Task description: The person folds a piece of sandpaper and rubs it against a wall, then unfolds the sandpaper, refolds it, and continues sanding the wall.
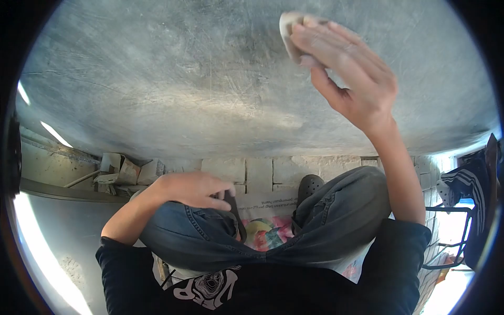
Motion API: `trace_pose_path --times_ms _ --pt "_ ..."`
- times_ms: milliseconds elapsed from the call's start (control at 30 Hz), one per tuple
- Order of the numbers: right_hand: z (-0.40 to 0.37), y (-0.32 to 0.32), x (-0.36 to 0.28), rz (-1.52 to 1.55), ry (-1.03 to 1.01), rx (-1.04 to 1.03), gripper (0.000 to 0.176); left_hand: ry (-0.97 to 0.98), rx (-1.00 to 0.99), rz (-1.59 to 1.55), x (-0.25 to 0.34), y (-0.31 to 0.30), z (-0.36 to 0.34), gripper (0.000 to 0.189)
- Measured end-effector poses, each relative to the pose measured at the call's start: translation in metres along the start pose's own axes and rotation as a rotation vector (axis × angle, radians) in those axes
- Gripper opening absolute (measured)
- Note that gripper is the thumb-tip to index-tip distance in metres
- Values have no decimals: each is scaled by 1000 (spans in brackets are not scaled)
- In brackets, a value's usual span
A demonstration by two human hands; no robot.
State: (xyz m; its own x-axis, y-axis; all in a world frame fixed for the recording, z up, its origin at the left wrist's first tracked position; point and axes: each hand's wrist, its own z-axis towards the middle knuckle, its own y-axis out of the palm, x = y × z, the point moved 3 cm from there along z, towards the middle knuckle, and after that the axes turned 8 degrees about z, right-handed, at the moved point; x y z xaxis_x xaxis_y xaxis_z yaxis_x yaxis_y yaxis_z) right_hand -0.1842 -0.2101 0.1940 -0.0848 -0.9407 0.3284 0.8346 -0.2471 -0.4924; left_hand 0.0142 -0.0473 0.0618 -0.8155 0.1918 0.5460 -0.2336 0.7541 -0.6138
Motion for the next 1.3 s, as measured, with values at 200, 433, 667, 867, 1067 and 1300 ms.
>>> trace_pose_path --times_ms 200,433,667,867,1067,1300 --pt "-63 59 -22 187 6 -486 42 -106 76 223 -4 3 -8 40" --pt "-59 55 -23 43 19 -504 30 -64 109 213 -3 3 -11 39" --pt "-70 59 -20 5 -28 -301 33 -78 103 189 -2 -1 -13 38" --pt "-66 50 -18 -38 25 -326 35 -41 192 206 1 -3 -16 37" --pt "-62 43 1 -70 13 -203 36 -132 148 235 3 -8 -23 38" --pt "-45 30 -1 -195 45 -180 34 -53 164 205 6 -8 -25 39"
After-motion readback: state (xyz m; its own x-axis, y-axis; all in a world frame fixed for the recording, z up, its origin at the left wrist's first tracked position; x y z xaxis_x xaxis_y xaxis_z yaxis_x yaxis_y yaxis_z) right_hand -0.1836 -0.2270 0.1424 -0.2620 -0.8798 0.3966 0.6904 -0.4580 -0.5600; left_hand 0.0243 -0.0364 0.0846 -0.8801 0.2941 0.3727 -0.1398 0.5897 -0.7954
